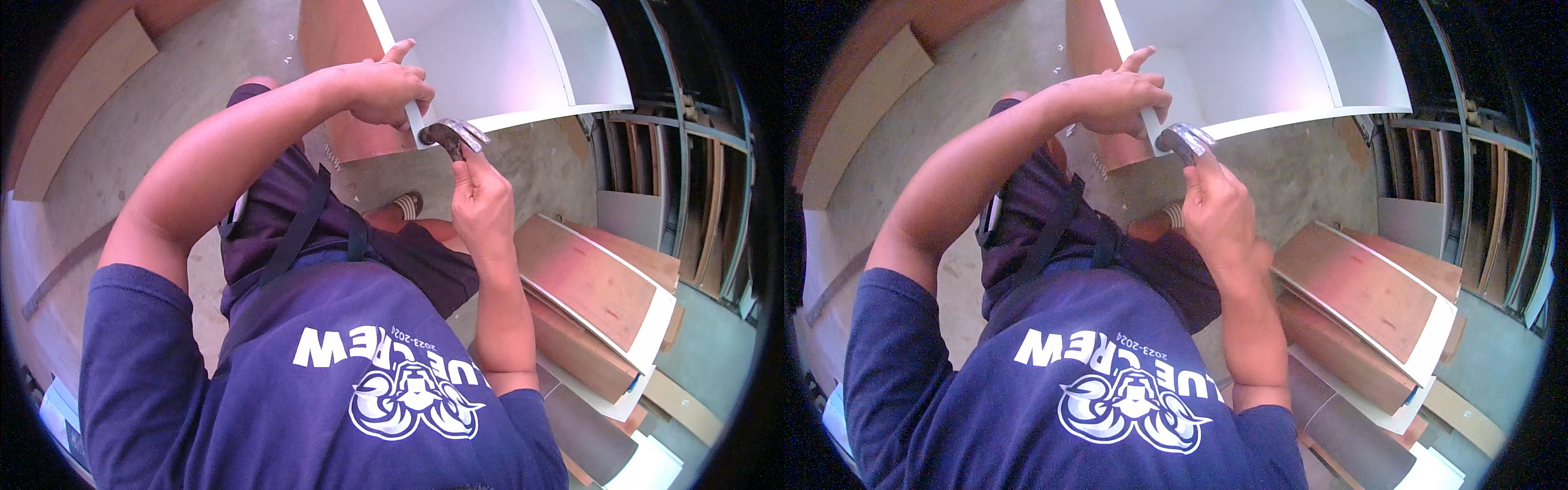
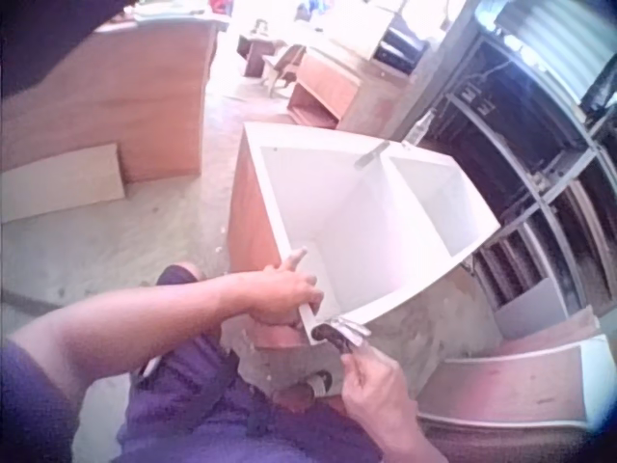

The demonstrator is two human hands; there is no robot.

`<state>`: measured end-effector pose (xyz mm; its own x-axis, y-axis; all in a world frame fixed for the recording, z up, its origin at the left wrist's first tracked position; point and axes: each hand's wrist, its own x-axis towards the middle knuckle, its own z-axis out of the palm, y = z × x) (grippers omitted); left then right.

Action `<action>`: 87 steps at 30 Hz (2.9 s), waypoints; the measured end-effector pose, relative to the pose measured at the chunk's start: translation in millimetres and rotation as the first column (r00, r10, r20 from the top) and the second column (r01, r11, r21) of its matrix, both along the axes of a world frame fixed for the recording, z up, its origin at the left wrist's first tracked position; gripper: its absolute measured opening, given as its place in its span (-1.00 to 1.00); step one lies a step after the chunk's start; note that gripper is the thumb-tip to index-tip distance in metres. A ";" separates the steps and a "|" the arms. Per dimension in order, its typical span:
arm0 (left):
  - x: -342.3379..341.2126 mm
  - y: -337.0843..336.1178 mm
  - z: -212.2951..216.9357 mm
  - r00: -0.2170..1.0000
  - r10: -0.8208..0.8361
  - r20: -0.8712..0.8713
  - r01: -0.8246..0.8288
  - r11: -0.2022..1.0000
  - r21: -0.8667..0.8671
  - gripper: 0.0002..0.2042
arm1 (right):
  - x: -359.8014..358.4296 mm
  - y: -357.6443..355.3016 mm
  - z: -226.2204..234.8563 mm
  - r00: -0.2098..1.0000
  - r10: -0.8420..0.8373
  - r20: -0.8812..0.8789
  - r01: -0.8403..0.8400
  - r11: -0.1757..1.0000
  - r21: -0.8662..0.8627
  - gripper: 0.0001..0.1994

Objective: The person kneels on the floor and uses a hammer to tap a white cabinet frame, then uses a utility knife to pry off a white trim strip from the cabinet edge. The person continues to remove trim pieces from the cabinet while kneeling.

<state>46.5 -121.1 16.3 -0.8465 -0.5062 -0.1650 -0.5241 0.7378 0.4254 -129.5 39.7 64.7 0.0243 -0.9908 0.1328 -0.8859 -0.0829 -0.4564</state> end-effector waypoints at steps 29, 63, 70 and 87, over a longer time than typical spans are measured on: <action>-7.5 -7.8 7.1 0.999 0.052 0.003 -0.051 0.985 0.163 -0.63 | -27.2 10.3 -8.2 0.908 -0.203 0.365 0.247 0.966 -0.078 -0.70; -31.6 14.3 4.5 0.971 0.235 0.052 -0.234 0.972 -0.017 -0.63 | -121.7 187.1 -120.6 -0.105 -0.647 0.755 0.325 0.695 0.641 -0.84; -36.5 10.8 20.8 0.986 0.094 0.138 -0.106 0.991 0.087 -0.70 | -115.4 177.8 -121.4 0.068 -0.695 0.716 0.371 0.684 0.629 -0.78; -13.1 6.5 15.1 0.989 -0.098 -0.112 0.106 0.992 0.062 -0.66 | -115.3 180.1 -122.0 0.014 -0.699 0.715 0.372 0.668 0.645 -0.80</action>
<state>33.4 -114.6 31.4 -0.9078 -0.4073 -0.1002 -0.3958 0.7525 0.5264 -244.8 219.8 -57.3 -0.4913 -0.6444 -0.5860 0.3803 0.4465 -0.8099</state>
